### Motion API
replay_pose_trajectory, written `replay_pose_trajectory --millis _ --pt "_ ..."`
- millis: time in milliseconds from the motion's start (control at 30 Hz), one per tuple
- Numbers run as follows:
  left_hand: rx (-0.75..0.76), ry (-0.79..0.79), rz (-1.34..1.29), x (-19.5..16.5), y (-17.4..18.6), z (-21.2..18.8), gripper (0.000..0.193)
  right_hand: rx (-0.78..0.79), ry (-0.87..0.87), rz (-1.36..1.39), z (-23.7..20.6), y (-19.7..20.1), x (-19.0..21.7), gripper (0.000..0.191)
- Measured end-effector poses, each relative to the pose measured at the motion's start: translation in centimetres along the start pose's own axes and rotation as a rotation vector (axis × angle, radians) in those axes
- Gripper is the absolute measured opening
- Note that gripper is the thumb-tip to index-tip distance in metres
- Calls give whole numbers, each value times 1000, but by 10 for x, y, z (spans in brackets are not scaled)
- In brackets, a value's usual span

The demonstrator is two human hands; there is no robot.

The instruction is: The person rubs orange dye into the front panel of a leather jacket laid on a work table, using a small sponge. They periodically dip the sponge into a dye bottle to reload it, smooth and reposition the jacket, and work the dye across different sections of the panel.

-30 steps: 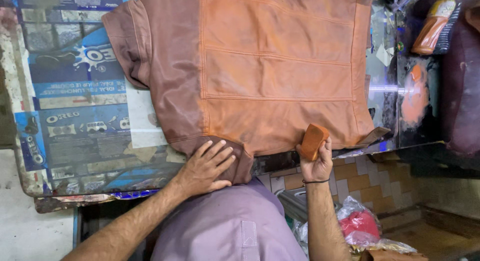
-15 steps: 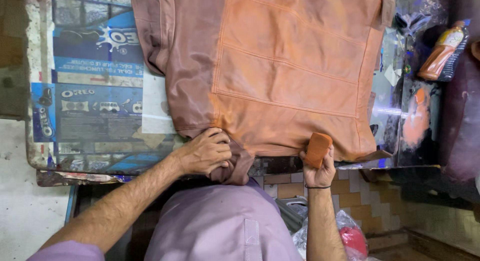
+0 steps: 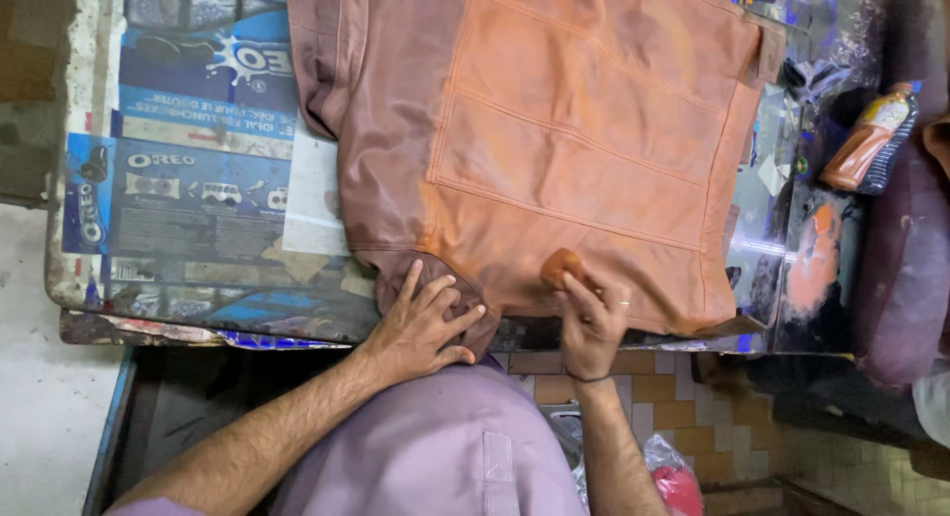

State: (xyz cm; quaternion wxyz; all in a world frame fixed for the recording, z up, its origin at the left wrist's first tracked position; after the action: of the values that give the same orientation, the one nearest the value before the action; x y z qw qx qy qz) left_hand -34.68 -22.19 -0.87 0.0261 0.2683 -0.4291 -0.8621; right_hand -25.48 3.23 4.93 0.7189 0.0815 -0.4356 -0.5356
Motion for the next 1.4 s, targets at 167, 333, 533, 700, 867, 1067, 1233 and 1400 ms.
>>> replay_pose_trajectory --millis 167,333,533,700,867,1067,1233,1400 --pt "-15 -29 7 3 5 -6 62 345 498 -334 19 -38 37 31" --pt "-95 -35 32 7 10 -10 67 226 401 -419 22 -49 37 30" --pt "-30 0 12 7 11 -11 66 304 473 -402 22 -59 37 29" --pt "1 5 18 7 15 -12 64 387 510 -234 33 -55 38 33" --pt "-43 -32 45 7 16 -16 63 506 522 -341 42 -54 40 39" --pt "-51 -67 109 7 14 -17 68 659 740 -103 65 -57 38 37" --pt "-16 -39 90 7 13 -16 69 671 850 -171 77 -66 40 36" --pt "-19 -60 97 9 13 -14 70 866 922 -14 89 -68 41 32"
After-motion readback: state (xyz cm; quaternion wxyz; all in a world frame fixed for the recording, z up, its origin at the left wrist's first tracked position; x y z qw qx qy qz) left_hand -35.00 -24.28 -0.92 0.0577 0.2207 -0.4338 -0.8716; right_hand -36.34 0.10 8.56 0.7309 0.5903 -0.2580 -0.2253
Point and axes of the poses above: each hand's wrist, its own z-axis towards the middle knuckle, its own y-axis out of the back of the hand, x = y × z, the point moved 1 cm from there along z, towards the middle knuckle, and after that the axes turned 8 degrees about -x, right-handed, at the moved point
